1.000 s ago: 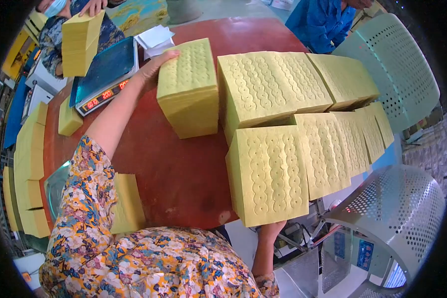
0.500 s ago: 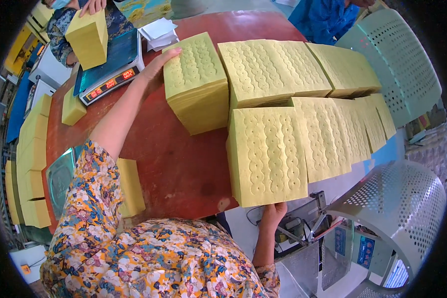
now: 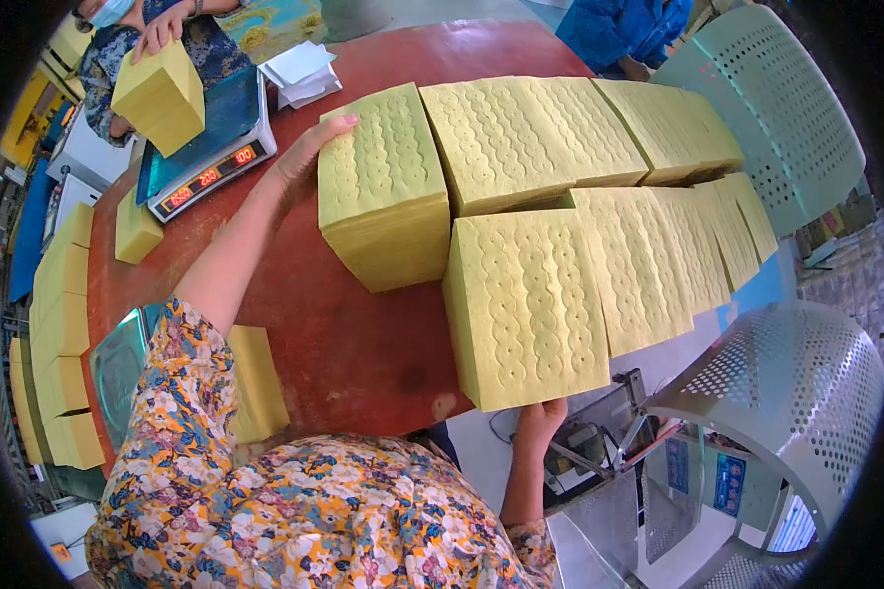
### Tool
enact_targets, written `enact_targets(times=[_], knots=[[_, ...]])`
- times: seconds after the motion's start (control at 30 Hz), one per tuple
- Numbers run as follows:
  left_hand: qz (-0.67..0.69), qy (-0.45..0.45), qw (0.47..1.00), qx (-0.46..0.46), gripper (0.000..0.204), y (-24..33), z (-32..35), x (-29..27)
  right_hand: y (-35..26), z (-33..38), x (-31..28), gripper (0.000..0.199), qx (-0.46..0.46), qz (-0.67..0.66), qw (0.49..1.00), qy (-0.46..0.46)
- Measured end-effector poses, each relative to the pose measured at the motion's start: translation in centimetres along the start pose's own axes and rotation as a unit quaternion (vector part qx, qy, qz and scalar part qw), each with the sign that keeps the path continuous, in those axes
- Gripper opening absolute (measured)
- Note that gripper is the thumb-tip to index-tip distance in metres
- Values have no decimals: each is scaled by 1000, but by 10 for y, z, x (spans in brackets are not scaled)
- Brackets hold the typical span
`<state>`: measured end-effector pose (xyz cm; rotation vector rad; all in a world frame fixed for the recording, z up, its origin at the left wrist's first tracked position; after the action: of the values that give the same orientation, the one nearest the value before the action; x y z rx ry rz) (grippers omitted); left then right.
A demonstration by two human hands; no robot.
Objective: Weighing and stacking yellow textured blocks on a table in a manufacturing facility.
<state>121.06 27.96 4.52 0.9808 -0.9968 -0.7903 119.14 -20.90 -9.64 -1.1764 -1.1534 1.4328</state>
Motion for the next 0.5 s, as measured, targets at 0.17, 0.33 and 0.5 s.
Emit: enact_targets(times=[0.17, 0.33, 0.5], knots=[[32, 23, 999, 5, 72, -7, -5, -8, -10, -2, 7, 30, 5, 4, 1000, -1], [47, 73, 990, 108, 67, -4, -4, -1, -23, 1, 6, 23, 12, 23, 1000, -3], [65, 257, 944, 195, 72, 8, 49, -21, -61, 21, -5, 15, 39, 36, 999, -8]])
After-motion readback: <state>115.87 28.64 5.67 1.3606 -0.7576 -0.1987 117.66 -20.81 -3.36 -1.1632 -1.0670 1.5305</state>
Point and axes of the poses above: each hand's wrist, its own z-axis away from the middle knuckle, its own x-axis out of the palm, y = z × x, the point moved 5 cm from there along -z, towards the middle knuckle, and after that the axes turned 9 degrees about z, right-handed, at the moved point
